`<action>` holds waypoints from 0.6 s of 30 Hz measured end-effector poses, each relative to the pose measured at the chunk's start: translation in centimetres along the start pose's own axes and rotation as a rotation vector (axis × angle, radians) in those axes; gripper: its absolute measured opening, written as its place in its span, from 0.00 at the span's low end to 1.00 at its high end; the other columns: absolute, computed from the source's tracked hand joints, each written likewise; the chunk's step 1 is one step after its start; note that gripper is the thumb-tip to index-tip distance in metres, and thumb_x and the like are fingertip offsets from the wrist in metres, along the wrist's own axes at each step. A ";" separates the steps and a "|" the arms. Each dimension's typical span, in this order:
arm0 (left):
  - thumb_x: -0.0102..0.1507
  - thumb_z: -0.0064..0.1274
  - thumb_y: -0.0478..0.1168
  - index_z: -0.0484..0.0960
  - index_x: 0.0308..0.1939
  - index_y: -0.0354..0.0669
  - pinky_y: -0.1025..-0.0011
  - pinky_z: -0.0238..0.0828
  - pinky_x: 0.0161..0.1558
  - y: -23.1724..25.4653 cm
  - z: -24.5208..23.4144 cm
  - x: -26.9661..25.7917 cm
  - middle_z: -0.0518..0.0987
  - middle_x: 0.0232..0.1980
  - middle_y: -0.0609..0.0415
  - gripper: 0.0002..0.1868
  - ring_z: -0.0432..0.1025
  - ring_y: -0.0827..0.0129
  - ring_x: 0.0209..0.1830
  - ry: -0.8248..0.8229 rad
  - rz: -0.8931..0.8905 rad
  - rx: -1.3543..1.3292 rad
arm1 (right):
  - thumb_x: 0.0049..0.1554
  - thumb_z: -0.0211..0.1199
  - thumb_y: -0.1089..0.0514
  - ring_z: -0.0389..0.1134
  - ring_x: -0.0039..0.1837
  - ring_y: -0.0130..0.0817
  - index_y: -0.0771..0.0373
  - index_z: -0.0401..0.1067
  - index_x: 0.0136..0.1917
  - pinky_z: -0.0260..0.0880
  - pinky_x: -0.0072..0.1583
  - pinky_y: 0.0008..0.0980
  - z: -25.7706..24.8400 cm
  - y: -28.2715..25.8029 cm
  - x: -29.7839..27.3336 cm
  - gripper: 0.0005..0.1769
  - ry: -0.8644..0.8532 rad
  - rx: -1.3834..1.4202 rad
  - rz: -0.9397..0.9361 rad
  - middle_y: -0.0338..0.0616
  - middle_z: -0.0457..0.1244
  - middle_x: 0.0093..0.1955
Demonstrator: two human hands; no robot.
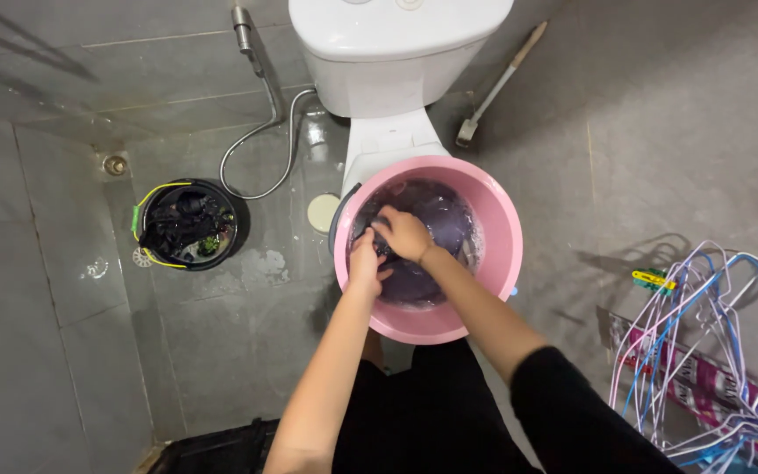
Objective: Hand washing clothes in buckets on a bathroom floor.
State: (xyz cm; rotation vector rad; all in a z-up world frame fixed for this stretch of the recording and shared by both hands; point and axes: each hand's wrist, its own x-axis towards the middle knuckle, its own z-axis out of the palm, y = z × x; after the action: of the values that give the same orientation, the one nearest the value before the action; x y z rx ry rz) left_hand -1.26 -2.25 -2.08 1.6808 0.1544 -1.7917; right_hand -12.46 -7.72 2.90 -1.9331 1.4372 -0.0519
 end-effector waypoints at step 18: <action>0.67 0.52 0.46 0.76 0.54 0.32 0.62 0.72 0.53 -0.8 3.7 -1.3 0.80 0.50 0.46 0.20 0.75 0.64 0.47 -0.044 0.313 -0.037 | 0.61 0.63 0.45 0.70 0.49 0.40 0.60 0.75 0.51 0.70 0.53 0.39 0.3 6.2 -0.2 0.17 0.590 1.122 0.355 0.47 0.69 0.46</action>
State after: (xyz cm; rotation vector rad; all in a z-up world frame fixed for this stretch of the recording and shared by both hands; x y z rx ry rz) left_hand -4.87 -2.97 -0.52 1.5422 -0.0913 -1.5795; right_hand -17.52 -8.15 -0.71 -0.7381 1.5598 -1.0837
